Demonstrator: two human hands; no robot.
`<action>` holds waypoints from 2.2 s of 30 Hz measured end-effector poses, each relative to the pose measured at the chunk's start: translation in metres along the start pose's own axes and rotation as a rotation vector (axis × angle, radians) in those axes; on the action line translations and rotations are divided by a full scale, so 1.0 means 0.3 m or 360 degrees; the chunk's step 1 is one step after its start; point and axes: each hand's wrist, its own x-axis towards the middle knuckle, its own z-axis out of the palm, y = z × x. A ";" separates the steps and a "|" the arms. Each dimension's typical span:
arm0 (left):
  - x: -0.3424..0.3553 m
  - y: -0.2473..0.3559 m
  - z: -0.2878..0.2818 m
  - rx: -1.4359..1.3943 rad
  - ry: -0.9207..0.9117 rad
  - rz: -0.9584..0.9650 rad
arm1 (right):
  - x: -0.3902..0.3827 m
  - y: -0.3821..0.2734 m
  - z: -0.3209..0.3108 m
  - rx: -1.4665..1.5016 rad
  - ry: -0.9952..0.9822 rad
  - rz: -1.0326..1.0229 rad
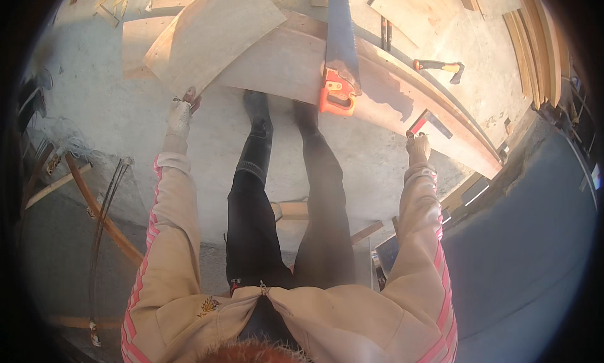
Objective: The person sits on the floor and uses a hand saw to cut a piece of wood. They measure the wood with a ruler, position the saw, and cut through the wood. After cutting, they inspect the cut piece and place it aside.
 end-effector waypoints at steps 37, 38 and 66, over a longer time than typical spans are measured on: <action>0.097 0.144 0.065 0.0041 0.0571 0.0776 | -0.541 -1.327 -0.530 0.2608 -0.1268 -0.1019; 0.104 0.149 0.067 0.0069 0.0567 0.0775 | -0.528 -1.384 -0.491 0.2516 -0.1240 -0.1016; 0.228 0.165 0.167 0.0543 0.1068 0.1038 | -0.448 -1.536 -0.447 0.0151 0.0332 -0.1301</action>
